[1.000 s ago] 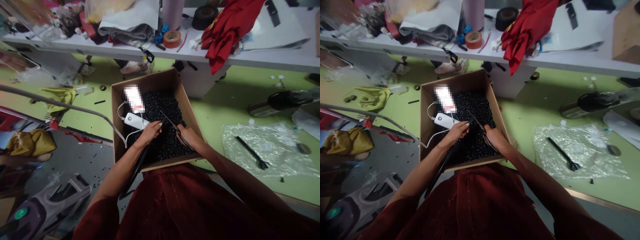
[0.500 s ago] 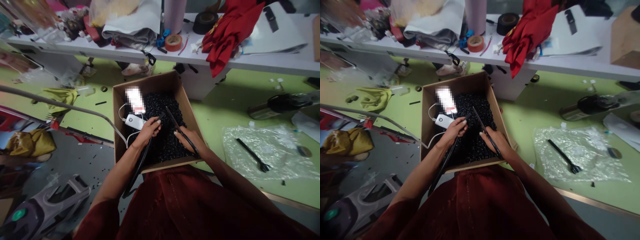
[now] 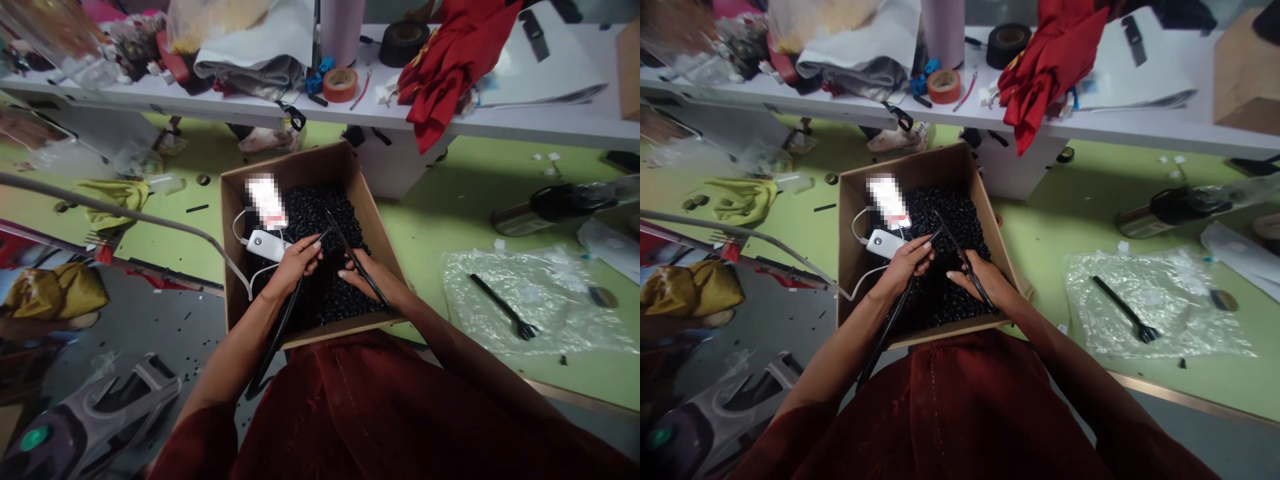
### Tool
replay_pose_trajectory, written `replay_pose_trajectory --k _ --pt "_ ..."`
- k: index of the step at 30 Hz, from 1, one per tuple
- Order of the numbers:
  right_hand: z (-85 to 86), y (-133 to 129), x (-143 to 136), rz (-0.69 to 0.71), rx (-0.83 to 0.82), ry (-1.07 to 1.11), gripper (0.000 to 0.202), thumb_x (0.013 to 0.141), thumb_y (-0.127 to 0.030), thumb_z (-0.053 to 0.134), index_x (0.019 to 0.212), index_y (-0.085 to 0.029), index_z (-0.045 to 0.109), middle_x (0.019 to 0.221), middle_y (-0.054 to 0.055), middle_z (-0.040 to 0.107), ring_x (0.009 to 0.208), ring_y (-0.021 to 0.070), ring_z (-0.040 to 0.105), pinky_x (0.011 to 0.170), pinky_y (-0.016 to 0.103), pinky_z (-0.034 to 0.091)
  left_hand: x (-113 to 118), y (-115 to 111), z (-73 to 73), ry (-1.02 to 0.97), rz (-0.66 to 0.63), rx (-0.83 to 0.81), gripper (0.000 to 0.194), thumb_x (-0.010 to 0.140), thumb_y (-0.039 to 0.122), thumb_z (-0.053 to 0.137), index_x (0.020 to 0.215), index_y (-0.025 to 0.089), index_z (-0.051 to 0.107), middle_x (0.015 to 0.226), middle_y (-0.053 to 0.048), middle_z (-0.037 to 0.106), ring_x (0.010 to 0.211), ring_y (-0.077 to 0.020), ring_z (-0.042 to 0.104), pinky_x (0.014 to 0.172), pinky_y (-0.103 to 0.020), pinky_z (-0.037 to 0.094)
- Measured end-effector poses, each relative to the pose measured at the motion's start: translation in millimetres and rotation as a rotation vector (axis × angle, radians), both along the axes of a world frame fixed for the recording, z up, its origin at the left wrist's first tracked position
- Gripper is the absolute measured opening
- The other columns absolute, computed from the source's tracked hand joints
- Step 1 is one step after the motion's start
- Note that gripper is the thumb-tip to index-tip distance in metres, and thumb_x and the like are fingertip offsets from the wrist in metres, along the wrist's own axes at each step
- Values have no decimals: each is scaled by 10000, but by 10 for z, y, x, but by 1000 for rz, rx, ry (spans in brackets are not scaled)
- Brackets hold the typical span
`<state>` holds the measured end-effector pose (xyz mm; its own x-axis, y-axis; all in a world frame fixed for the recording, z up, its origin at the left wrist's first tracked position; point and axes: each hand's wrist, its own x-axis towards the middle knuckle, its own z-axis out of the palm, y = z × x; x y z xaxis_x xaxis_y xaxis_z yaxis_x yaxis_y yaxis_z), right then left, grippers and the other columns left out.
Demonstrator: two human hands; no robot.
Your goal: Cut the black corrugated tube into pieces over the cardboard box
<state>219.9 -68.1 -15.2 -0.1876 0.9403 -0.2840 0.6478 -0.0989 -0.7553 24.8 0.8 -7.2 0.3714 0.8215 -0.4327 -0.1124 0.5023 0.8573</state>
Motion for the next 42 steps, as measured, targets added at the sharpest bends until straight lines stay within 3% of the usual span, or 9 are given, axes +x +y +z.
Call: replay_pose_trajectory --k 5,14,24,33,42 --pt "-30 1 -4 38 17 -34 523 832 -504 506 1232 -172 451 1048 138 652 909 276 635 731 362 455 6 2 -6 -2 -16 0 524 737 385 708 1189 143 597 680 23 539 426 -19 373 387 -175 174" --pt "-26 0 -16 52 37 -28 463 845 -502 476 1175 -178 466 1032 130 630 870 258 621 746 365 452 16 -23 -33 30 -75 -2 557 730 408 707 1205 136 600 674 22 534 433 -22 371 395 -181 183" --pt "-22 6 -13 42 76 -30 548 846 -496 481 1253 -131 448 1124 180 598 1023 297 585 853 393 433 -7 -9 -8 66 -160 -9 532 744 422 687 1195 149 625 661 29 500 434 -14 342 395 -174 164" --pt "-39 15 14 62 94 -159 300 920 -389 387 1092 -174 505 972 125 660 907 256 609 723 325 408 2 -29 -2 57 -145 -28 554 736 413 699 1202 126 609 657 29 491 423 -10 333 396 -166 146" --pt "-24 41 -15 46 22 -418 265 907 -341 388 1064 -181 530 811 98 677 682 224 619 598 296 320 30 -16 -48 -31 -111 -124 521 702 372 736 1125 102 593 641 37 493 402 -9 320 376 -153 136"
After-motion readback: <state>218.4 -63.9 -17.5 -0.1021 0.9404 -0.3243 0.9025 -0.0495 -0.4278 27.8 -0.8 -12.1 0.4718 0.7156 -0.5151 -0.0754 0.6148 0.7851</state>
